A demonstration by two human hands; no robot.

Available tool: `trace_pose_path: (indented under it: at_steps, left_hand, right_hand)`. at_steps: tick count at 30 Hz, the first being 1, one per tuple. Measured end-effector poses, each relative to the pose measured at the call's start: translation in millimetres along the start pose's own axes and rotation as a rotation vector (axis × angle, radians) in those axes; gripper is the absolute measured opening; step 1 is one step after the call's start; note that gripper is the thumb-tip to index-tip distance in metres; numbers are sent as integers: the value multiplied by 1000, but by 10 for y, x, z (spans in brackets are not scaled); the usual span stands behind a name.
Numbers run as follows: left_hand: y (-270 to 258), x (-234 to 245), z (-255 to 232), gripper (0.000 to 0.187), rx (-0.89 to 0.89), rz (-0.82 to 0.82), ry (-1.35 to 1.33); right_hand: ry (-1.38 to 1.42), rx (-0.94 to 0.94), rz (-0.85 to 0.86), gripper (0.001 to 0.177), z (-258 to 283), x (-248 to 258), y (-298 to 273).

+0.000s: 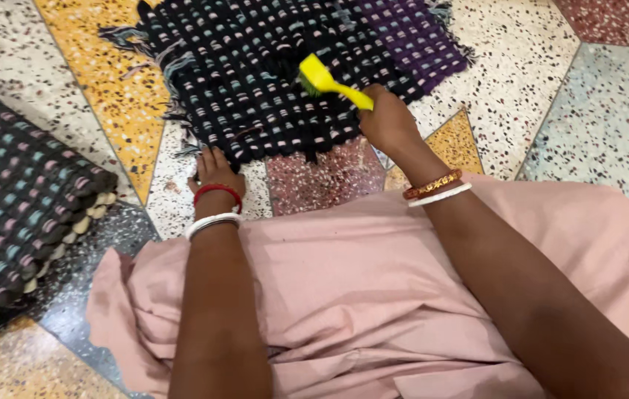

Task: The person sits on the floor and uses a yellow brush to clean a black woven rug with colorful patterns. They hold the rug in place with their left hand while brushing the surface with their right hand. Another similar rug is visible nearby on the floor.

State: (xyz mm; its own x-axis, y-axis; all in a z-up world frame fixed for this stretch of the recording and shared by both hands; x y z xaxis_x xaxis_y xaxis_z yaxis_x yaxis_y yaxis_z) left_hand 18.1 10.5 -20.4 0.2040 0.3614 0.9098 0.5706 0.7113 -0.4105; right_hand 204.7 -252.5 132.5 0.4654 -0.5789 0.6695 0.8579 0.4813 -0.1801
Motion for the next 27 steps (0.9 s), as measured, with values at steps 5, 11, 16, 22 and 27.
trace_pose_path:
  at_steps: [5, 11, 16, 22, 27]
  left_hand:
    - [-36, 48, -13, 92, -6, -2, 14]
    - [-10, 7, 10, 89, -11, -14, 22]
    - [-31, 45, -3, 93, -10, 10, 45]
    - [-34, 29, -21, 95, 7, 20, 61]
    - [6, -16, -6, 95, 0, 1, 60]
  right_hand:
    - [153, 119, 100, 46, 94, -283, -191]
    - [-46, 279, 229, 42, 370, -505, -435]
    - [-88, -108, 154, 45, 269, -37, -221]
    - [-127, 175, -131, 37, 26, 77, -69]
    - [7, 255, 80, 41, 217, -274, -293]
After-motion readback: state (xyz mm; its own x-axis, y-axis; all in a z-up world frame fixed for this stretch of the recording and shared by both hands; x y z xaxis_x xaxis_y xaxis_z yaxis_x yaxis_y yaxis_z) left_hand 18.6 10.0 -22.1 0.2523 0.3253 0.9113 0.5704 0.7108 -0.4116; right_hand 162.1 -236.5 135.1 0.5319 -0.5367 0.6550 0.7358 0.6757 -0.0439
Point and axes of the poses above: each hand's wrist, its own y-axis towards the middle knuckle, its own x-axis out of the back of the hand, z = x × y, the point moved 2 cm from there along y, towards the middle knuckle, and after that the axes turned 8 degrees about y, right-handed, at the moved point
